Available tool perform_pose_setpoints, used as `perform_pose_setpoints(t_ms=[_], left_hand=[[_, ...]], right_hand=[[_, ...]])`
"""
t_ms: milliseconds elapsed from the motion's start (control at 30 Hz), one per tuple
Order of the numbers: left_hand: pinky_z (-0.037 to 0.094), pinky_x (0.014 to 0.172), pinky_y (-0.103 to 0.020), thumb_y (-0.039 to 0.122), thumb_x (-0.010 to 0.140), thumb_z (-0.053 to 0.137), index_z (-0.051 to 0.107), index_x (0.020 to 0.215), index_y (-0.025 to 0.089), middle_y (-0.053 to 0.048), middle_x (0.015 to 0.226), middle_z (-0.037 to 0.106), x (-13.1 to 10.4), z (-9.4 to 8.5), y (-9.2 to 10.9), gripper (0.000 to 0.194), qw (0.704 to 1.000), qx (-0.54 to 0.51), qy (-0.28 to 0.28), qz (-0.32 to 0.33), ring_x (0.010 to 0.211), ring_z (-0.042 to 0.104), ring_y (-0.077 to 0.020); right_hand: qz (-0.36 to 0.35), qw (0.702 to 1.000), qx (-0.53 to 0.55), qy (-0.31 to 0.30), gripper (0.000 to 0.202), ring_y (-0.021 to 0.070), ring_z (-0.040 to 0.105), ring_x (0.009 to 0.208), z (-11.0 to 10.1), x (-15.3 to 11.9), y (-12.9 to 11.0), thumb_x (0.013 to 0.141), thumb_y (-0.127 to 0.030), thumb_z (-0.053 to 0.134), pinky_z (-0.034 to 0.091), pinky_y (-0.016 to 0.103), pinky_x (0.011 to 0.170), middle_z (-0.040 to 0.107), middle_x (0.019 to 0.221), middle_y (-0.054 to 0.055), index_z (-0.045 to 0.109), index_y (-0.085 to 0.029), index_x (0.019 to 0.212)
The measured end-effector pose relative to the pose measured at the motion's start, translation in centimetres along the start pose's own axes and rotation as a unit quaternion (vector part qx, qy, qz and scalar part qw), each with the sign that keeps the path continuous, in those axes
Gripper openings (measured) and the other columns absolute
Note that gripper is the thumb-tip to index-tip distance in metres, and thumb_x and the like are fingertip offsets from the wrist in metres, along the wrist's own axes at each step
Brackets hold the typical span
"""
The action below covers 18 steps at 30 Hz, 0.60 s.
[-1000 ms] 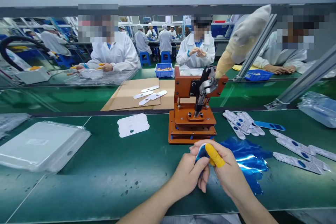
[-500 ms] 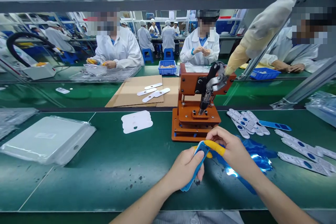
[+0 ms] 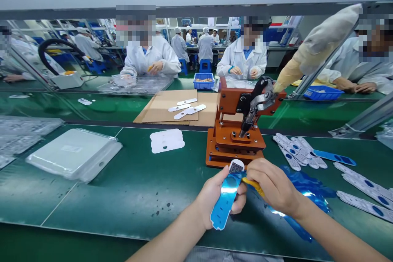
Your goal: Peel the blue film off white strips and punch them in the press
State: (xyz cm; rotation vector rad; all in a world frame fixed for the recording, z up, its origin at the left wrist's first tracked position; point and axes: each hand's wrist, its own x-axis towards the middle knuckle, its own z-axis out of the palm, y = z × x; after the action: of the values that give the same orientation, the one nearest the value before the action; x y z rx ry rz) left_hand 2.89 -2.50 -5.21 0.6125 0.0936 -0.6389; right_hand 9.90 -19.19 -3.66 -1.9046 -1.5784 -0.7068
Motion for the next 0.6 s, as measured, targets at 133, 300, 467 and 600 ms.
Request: perform_pose_setpoints(t_ms=[133, 300, 467, 600], left_hand=[[0.037, 0.051, -0.02, 0.052, 0.091, 0.043, 0.056, 0.078, 0.013, -0.002, 0.067, 0.053, 0.0, -0.4, 1.1, 0.043, 0.99, -0.105, 0.071, 0.064, 0.053, 0.048, -0.0087], [0.05, 0.076, -0.027, 0.042, 0.087, 0.058, 0.061, 0.094, 0.017, -0.002, 0.088, 0.062, -1.5, -2.9, 3.7, 0.026, 0.927, -0.091, 0.211, 0.295, 0.082, 0.061, -0.0147], [0.052, 0.074, -0.023, 0.043, 0.074, 0.072, 0.062, 0.102, 0.026, 0.001, 0.091, 0.064, -3.4, -6.1, 5.9, 0.035, 0.868, 0.014, 0.272, 0.415, 0.083, 0.061, -0.0127], [0.053, 0.071, -0.024, 0.037, 0.067, 0.078, 0.063, 0.094, 0.022, 0.0, 0.091, 0.062, -3.4, -6.1, 3.8, 0.034, 0.885, 0.085, 0.254, 0.381, 0.085, 0.06, -0.0141]], right_hand=[[0.024, 0.997, 0.068, 0.002, 0.017, 0.0152, 0.051, 0.072, 0.0, 0.4, -2.2, 0.087, -0.005, 0.044, 0.049, 0.028, 0.062, 0.057, 0.081, 0.007, 0.051, -0.017, 0.095], [0.194, 0.967, 0.112, 0.125, 0.019, 0.0135, 0.054, 0.07, -1.3, -1.9, -4.3, 0.084, -0.004, 0.047, 0.049, 0.025, 0.06, 0.054, 0.078, 0.003, 0.047, -0.021, 0.09], [0.568, 0.809, -0.062, 0.142, 0.018, 0.0171, 0.06, 0.066, -3.7, -11.0, -0.4, 0.08, -0.025, 0.047, 0.05, 0.027, 0.054, 0.06, 0.082, 0.006, 0.053, -0.021, 0.097], [0.643, 0.748, -0.158, 0.049, 0.025, 0.0226, 0.056, 0.059, -3.9, -16.7, 2.4, 0.074, -0.038, 0.044, 0.044, 0.035, 0.052, 0.06, 0.074, 0.009, 0.059, -0.019, 0.081]])
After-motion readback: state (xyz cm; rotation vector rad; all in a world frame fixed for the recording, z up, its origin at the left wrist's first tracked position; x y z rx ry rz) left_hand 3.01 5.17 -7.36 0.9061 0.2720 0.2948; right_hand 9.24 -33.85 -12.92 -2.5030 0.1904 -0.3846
